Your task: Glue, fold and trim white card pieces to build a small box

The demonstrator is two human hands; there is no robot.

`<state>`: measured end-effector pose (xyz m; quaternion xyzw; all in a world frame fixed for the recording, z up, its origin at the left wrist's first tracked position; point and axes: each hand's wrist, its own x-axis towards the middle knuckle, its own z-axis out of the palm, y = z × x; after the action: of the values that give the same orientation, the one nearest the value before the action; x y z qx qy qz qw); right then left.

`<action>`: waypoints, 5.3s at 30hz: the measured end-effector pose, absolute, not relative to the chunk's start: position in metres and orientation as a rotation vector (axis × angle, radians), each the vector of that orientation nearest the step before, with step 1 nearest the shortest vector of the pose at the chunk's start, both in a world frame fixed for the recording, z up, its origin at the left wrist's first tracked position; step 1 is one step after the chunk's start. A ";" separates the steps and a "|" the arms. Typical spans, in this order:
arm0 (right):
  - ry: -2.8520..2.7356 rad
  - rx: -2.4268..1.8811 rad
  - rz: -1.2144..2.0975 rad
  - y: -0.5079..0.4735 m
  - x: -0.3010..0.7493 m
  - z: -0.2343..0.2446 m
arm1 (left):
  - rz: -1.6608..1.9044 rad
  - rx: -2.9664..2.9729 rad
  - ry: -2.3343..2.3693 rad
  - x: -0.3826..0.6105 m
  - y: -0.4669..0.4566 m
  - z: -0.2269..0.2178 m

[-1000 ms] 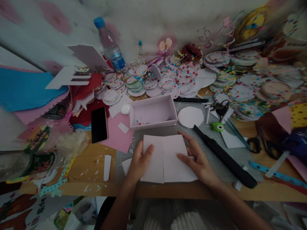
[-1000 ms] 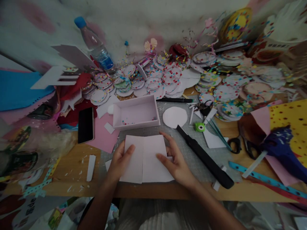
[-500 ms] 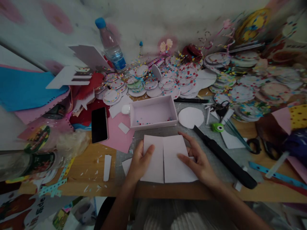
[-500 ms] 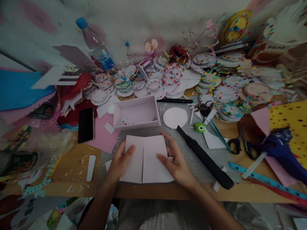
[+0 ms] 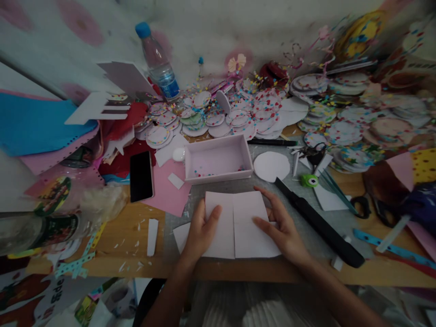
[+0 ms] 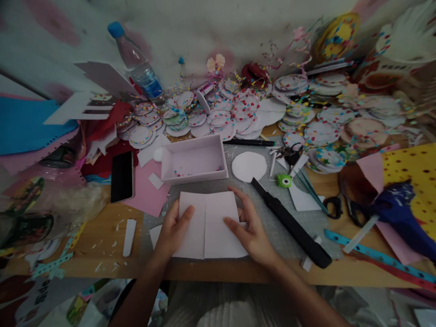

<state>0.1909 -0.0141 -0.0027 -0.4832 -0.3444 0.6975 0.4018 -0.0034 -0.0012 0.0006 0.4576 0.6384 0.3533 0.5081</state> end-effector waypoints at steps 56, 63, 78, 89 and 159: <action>-2.072 -1.241 0.604 -0.064 0.256 -0.007 | 0.503 2.167 1.419 -0.054 -0.055 0.022; -2.070 -1.362 0.528 -0.044 0.238 -0.019 | 0.320 2.304 1.361 -0.015 -0.002 0.004; -2.693 -1.104 0.408 0.000 0.232 0.005 | 0.251 2.383 1.313 -0.018 -0.009 0.009; -2.628 -1.005 0.616 -0.004 0.214 -0.008 | 0.269 2.377 1.212 -0.031 -0.022 0.004; -1.373 -1.301 1.358 -0.056 0.183 0.049 | 0.816 1.091 1.398 -0.010 -0.040 0.065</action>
<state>0.1834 -0.0557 0.0486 -0.5132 -0.5415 0.5358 0.3954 -0.0099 -0.0401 0.0646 0.4630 0.5931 0.3463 0.5604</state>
